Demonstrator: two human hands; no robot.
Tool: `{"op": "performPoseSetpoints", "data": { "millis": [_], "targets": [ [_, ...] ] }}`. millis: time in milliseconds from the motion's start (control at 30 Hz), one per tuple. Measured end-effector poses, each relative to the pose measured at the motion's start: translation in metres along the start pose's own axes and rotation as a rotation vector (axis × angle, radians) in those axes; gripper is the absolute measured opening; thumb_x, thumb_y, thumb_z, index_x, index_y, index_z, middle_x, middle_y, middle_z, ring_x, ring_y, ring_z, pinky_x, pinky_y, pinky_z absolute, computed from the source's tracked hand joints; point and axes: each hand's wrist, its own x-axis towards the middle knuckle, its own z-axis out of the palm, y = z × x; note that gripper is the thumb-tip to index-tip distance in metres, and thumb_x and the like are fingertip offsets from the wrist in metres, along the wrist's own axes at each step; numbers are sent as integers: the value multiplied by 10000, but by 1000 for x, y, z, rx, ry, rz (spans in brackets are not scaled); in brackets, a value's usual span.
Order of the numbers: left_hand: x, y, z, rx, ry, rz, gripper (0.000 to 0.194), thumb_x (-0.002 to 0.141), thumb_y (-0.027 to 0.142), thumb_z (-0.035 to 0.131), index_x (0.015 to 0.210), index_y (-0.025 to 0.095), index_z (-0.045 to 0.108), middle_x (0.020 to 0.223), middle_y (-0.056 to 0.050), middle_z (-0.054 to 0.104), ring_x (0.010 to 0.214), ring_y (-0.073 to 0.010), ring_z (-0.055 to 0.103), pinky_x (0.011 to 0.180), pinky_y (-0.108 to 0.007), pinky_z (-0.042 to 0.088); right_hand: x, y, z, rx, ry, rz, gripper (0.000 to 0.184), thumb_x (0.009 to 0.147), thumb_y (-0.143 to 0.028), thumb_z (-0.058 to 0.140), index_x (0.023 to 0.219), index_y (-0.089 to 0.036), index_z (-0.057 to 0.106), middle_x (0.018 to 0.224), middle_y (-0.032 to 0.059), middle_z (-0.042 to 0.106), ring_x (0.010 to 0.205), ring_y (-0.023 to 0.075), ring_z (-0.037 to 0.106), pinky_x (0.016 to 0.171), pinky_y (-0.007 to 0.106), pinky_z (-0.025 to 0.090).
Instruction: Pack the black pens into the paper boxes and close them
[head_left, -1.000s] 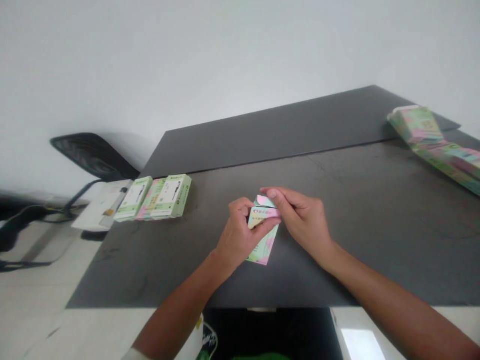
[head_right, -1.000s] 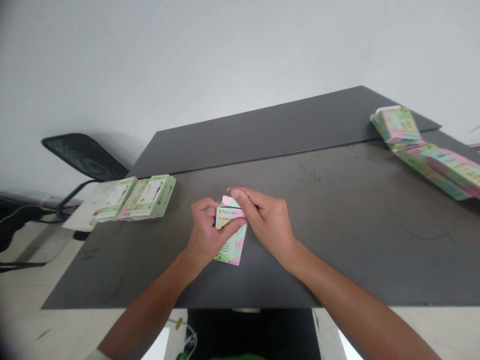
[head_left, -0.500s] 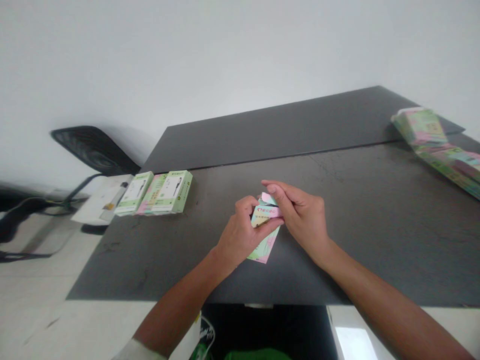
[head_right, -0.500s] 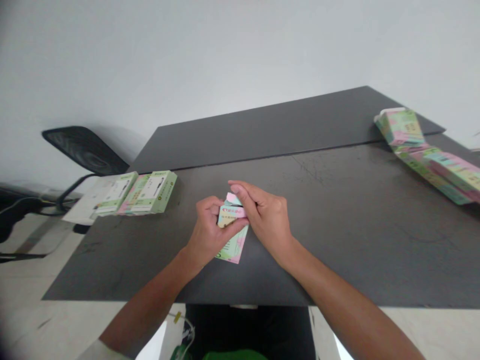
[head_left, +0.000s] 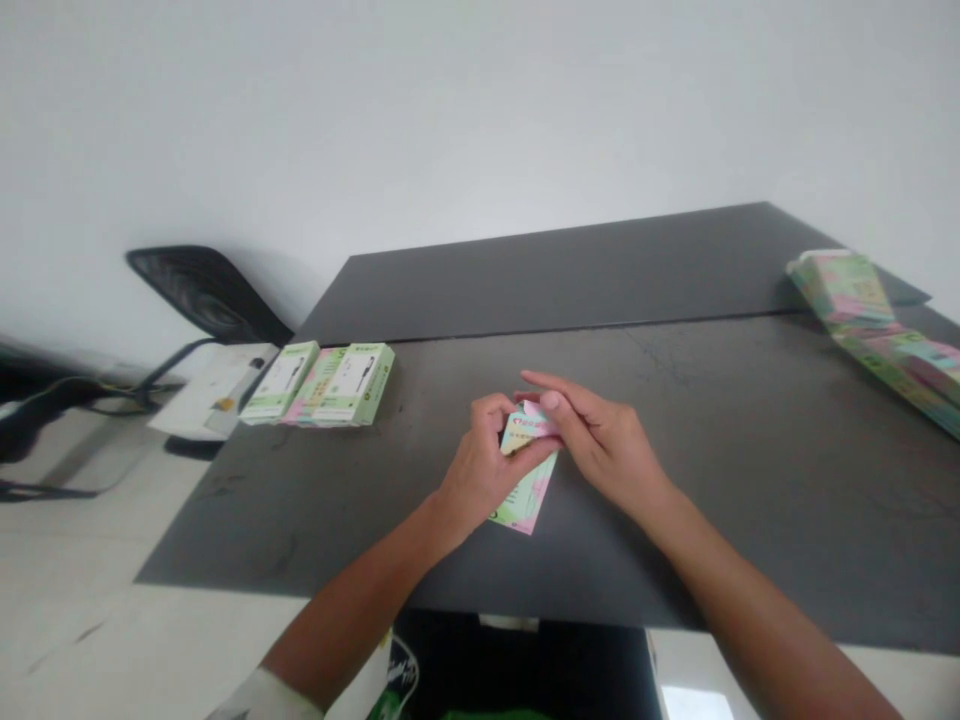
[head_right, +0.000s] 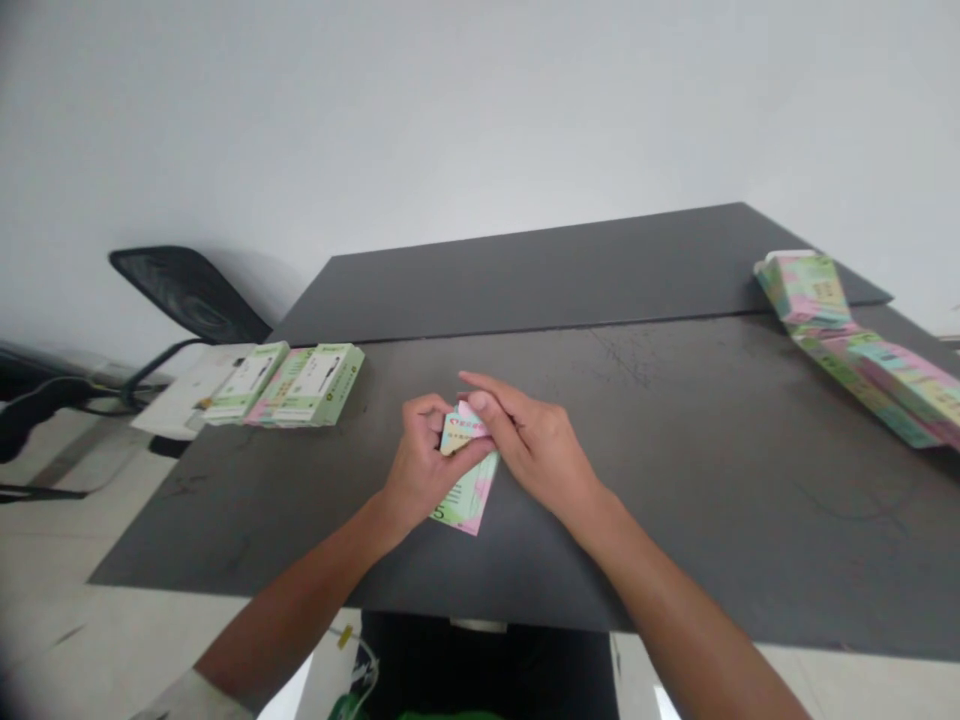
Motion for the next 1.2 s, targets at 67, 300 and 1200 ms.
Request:
{"op": "performPoseSetpoints", "data": {
  "millis": [67, 300, 1200],
  "targets": [
    [1, -1, 0, -40, 14, -30, 564, 920, 432, 841, 1228, 276, 396, 903, 41, 654, 730, -152, 706, 652, -254, 502, 3, 7, -11, 74, -73, -10, 380, 993, -456, 741, 1328, -281, 785, 1238, 31, 837, 1062, 196, 820, 910, 279, 656],
    [2, 2, 0, -78, 30, -89, 622, 879, 473, 877, 1223, 272, 400, 921, 22, 705, 757, -176, 739, 661, -274, 535, 9, 19, -34, 147, -58, 93, 265, 909, -463, 823, 1099, -285, 872, 1064, 21, 857, 936, 227, 850, 836, 306, 693],
    [7, 5, -6, 54, 27, -75, 604, 874, 513, 870, 1223, 280, 435, 952, 2, 707, 772, -211, 747, 663, -297, 506, 1, 18, -11, 169, -87, 142, 450, 961, -527, 754, 1315, -251, 800, 1052, 52, 869, 858, 209, 827, 770, 308, 676]
  ]
}}
